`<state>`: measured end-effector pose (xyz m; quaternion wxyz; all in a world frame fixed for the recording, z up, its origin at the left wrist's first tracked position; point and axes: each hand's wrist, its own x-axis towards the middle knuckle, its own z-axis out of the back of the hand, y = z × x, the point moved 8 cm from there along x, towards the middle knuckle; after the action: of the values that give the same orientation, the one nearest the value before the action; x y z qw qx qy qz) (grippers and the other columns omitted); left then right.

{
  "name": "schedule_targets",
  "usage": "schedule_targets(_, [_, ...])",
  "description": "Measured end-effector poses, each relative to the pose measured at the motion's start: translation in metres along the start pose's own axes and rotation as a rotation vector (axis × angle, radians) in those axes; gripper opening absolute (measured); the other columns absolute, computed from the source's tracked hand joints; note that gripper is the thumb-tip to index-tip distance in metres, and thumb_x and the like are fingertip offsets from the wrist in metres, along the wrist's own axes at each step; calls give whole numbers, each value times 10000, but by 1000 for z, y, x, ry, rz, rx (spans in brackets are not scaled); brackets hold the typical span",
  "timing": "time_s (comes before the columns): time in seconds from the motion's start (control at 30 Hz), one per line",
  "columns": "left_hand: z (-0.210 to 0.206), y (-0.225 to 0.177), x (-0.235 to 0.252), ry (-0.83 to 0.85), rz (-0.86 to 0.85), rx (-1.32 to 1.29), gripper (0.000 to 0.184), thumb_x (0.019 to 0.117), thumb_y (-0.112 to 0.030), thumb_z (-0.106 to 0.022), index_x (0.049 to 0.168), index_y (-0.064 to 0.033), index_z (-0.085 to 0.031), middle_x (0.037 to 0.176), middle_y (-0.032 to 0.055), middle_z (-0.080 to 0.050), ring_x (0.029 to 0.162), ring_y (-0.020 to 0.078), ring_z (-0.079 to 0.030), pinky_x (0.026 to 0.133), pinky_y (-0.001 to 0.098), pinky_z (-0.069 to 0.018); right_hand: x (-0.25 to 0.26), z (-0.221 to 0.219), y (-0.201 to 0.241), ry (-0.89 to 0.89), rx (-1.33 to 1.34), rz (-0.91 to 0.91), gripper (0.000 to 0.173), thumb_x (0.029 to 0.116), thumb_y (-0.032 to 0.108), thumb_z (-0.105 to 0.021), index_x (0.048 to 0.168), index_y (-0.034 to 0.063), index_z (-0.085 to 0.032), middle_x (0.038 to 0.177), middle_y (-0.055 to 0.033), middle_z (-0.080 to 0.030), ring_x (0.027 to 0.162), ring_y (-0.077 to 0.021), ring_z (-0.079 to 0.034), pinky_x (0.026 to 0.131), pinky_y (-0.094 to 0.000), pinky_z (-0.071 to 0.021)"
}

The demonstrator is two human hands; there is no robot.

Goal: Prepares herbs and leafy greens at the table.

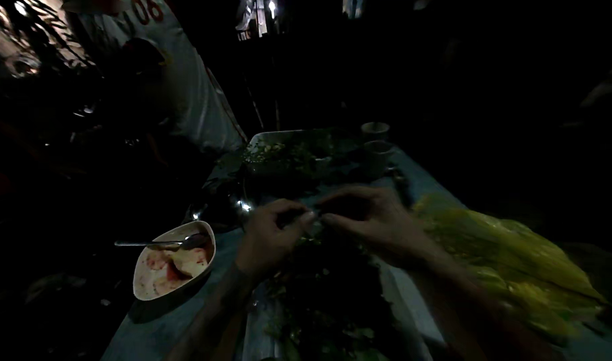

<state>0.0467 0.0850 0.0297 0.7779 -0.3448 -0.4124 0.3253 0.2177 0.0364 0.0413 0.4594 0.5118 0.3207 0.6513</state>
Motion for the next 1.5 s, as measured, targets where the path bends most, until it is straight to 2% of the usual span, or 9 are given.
schedule_targets(0.13, [-1,0,-1,-17,-26,-14,108,962,-243,-705,996,-158,-763,888,-45,-699,687,58,-636,601,217,-556,0,-8,-12,-40,29,-148,65,928,180,-769,969,129,-770,809,-17,-715,656,-116,-652,565,-252,-558])
schedule_targets(0.4, [7,0,0,-52,-57,27,108,954,-233,-706,991,-153,-768,872,-42,-671,706,64,-630,616,226,-558,-2,-9,-25,-63,242,-340,68,905,90,-758,932,35,-730,790,-91,-693,653,-157,-654,597,-297,-580])
schedule_targets(0.57, [17,2,3,-84,-41,31,85,961,-194,-706,996,-135,-755,900,-44,-696,697,49,-624,614,211,-541,-2,-5,-25,-97,251,-344,42,911,68,-748,917,36,-722,761,-73,-665,621,-124,-606,548,-246,-527])
schedule_targets(0.83, [26,6,4,-112,1,85,87,972,-193,-699,1011,-137,-753,898,-53,-695,654,34,-584,575,195,-492,-3,-2,-25,-99,317,-322,21,909,19,-705,902,29,-688,762,-80,-657,635,-138,-624,581,-272,-559])
schedule_targets(1.1, [53,22,13,-243,20,7,71,972,-134,-680,1000,-99,-736,790,-53,-671,616,0,-560,558,155,-468,-3,12,-19,-132,320,-279,21,925,15,-679,908,26,-685,751,-75,-658,610,-138,-627,577,-273,-575])
schedule_targets(1.17, [44,21,11,-223,115,-105,112,1007,-160,-639,1071,-99,-708,845,-45,-678,651,7,-575,585,159,-481,-3,10,-20,-107,326,-269,14,917,14,-689,910,25,-686,762,-84,-667,624,-144,-639,585,-276,-580])
schedule_targets(1.3, [7,20,-1,-8,315,-524,256,987,-214,-654,1239,-173,-631,742,-16,-577,503,24,-462,442,159,-417,-3,3,-18,-71,309,-264,23,886,36,-728,897,38,-709,770,-80,-676,642,-133,-638,587,-260,-572])
schedule_targets(1.4, [-10,14,-4,112,309,-553,316,916,-178,-731,1223,-142,-664,668,-5,-558,492,37,-484,449,175,-445,-4,-5,-15,-51,267,-256,27,900,23,-726,905,49,-726,771,-59,-692,639,-101,-644,569,-224,-559])
schedule_targets(1.5, [-11,6,-2,144,194,-349,169,937,-173,-736,1091,-110,-764,796,10,-687,624,57,-580,562,197,-492,-5,-10,-15,-5,254,-277,20,892,64,-751,903,60,-734,781,-58,-686,650,-103,-637,580,-222,-555])
